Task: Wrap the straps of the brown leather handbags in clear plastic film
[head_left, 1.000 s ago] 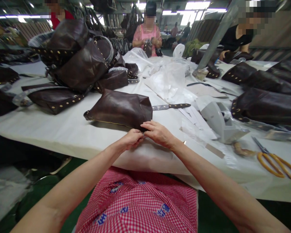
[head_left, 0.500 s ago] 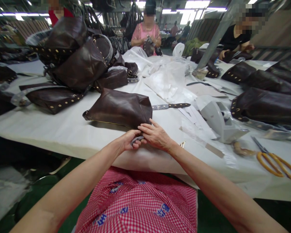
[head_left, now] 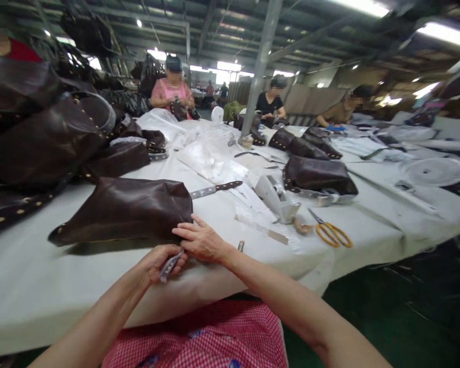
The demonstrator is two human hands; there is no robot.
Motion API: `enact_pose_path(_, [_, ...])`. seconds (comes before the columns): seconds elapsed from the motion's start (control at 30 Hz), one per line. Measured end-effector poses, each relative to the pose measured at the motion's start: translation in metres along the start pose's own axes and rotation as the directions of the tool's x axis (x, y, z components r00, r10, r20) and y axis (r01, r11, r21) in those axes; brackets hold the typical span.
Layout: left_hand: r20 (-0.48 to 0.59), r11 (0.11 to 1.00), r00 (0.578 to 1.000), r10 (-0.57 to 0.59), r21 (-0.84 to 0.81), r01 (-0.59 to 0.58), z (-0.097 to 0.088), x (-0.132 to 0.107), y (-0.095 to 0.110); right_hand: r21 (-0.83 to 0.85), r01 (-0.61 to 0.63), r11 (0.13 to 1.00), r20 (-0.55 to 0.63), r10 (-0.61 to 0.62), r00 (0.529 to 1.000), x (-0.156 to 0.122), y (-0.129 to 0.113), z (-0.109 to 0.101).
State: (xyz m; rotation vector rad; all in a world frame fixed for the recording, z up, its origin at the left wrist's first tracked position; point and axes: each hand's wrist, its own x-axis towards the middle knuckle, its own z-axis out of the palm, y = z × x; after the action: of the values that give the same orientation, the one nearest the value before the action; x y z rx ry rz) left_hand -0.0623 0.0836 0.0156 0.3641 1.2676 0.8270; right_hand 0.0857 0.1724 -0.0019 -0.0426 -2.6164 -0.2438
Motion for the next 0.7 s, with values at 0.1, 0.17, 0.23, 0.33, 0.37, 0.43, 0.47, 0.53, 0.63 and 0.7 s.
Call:
enact_pose_path(0.1, [-0.053, 0.999, 0.998, 0.044, -0.011, -0.045, 0.002, -0.002, -0.003, 0.035, -0.149, 0.988, -0.003, 0.150, 0.989, -0.009, 0.018, -0.026])
enact_pose_path(0.17, [-0.098, 0.996, 0.991, 0.086, -0.025, -0.089, 0.004, -0.003, -0.005, 0.038, -0.498, 0.866, -0.045, 0.500, 0.865, -0.030, 0.047, -0.058])
enact_pose_path(0.23, [-0.114, 0.992, 0.986, 0.125, -0.017, -0.128, 0.004, -0.003, -0.007, -0.036, -0.905, 0.423, -0.088, 0.901, 0.424, -0.061, 0.084, -0.097])
enact_pose_path(0.33, [-0.115, 0.985, 0.979, 0.170, 0.006, -0.171, 0.006, -0.004, -0.009, -0.124, -0.992, -0.032, -0.044, 0.999, -0.027, -0.111, 0.137, -0.148])
enact_pose_path(0.37, [-0.119, 0.983, 0.976, 0.183, 0.013, -0.183, 0.006, -0.004, -0.010, -0.138, -0.986, -0.096, -0.013, 0.995, -0.095, -0.124, 0.149, -0.158])
enact_pose_path(0.43, [-0.137, 0.978, 0.968, 0.210, 0.031, -0.208, 0.007, -0.004, -0.011, -0.143, -0.973, -0.179, 0.051, 0.981, -0.187, -0.144, 0.166, -0.169])
enact_pose_path(0.47, [-0.149, 0.974, 0.963, 0.226, 0.041, -0.222, 0.007, -0.004, -0.012, -0.136, -0.968, -0.212, 0.083, 0.971, -0.225, -0.150, 0.170, -0.170])
enact_pose_path(0.53, [-0.176, 0.967, 0.951, 0.255, 0.059, -0.248, 0.008, -0.003, -0.015, -0.110, -0.956, -0.271, 0.139, 0.948, -0.285, -0.156, 0.175, -0.167])
enact_pose_path(0.63, [-0.205, 0.958, 0.936, 0.287, 0.074, -0.277, 0.008, -0.002, -0.017, -0.055, -0.935, -0.350, 0.210, 0.912, -0.353, -0.158, 0.180, -0.161])
enact_pose_path(0.7, [-0.211, 0.955, 0.931, 0.297, 0.079, -0.287, 0.008, -0.001, -0.018, -0.003, -0.926, -0.378, 0.227, 0.901, -0.369, -0.158, 0.184, -0.161])
